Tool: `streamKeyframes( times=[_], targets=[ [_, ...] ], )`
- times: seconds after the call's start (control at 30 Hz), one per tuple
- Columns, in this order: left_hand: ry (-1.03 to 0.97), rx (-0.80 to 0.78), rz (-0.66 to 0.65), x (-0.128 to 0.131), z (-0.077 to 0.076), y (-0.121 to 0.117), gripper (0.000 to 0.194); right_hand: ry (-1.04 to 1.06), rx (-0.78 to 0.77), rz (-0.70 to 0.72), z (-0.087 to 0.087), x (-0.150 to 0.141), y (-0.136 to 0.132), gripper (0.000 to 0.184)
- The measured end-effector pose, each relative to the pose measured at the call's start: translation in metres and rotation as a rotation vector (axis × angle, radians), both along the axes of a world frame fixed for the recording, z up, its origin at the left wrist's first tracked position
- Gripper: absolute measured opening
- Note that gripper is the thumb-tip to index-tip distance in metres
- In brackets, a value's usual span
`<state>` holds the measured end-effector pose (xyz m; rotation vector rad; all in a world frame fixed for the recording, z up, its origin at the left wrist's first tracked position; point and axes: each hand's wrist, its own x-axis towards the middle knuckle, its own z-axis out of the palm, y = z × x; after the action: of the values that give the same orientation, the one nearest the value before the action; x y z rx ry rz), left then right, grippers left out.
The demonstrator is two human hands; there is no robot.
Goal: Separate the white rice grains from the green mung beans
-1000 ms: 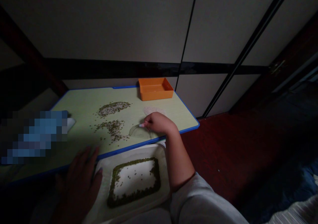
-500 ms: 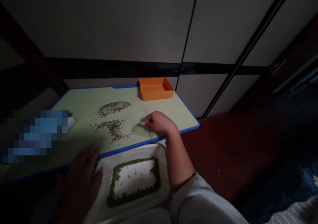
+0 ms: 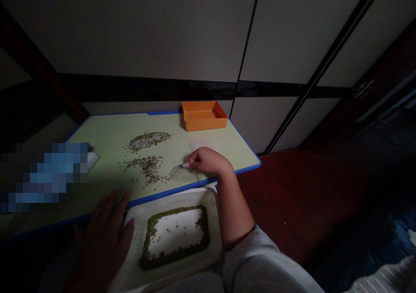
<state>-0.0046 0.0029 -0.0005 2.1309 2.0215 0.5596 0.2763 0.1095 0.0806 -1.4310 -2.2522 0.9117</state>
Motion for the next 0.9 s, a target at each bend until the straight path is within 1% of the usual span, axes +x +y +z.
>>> streamKeyframes(
  times=[0.13, 0.3, 0.5, 0.73, 0.9],
  targets=[
    [-0.017, -0.006, 0.001, 0.001, 0.001, 0.000, 0.056, -0.014, 0.010, -0.010, -0.001, 0.000, 0.002, 0.033],
    [-0.018, -0.014, 0.011, 0.000, 0.000, -0.001, 0.058, -0.057, 0.017, -0.107, -0.003, 0.000, 0.003, 0.032],
    [-0.029, -0.002, -0.001, 0.000, 0.000, 0.000, 0.056, -0.067, 0.034, -0.103, -0.006, 0.000, 0.005, 0.031],
    [-0.030, -0.010, 0.005, 0.000, -0.002, 0.000, 0.058, -0.133, 0.127, -0.147, -0.011, -0.009, 0.009, 0.034],
    [-0.003, -0.001, 0.000, -0.001, -0.003, 0.001, 0.058, -0.224, 0.172, -0.174, -0.010, -0.019, 0.011, 0.034]
  ],
)
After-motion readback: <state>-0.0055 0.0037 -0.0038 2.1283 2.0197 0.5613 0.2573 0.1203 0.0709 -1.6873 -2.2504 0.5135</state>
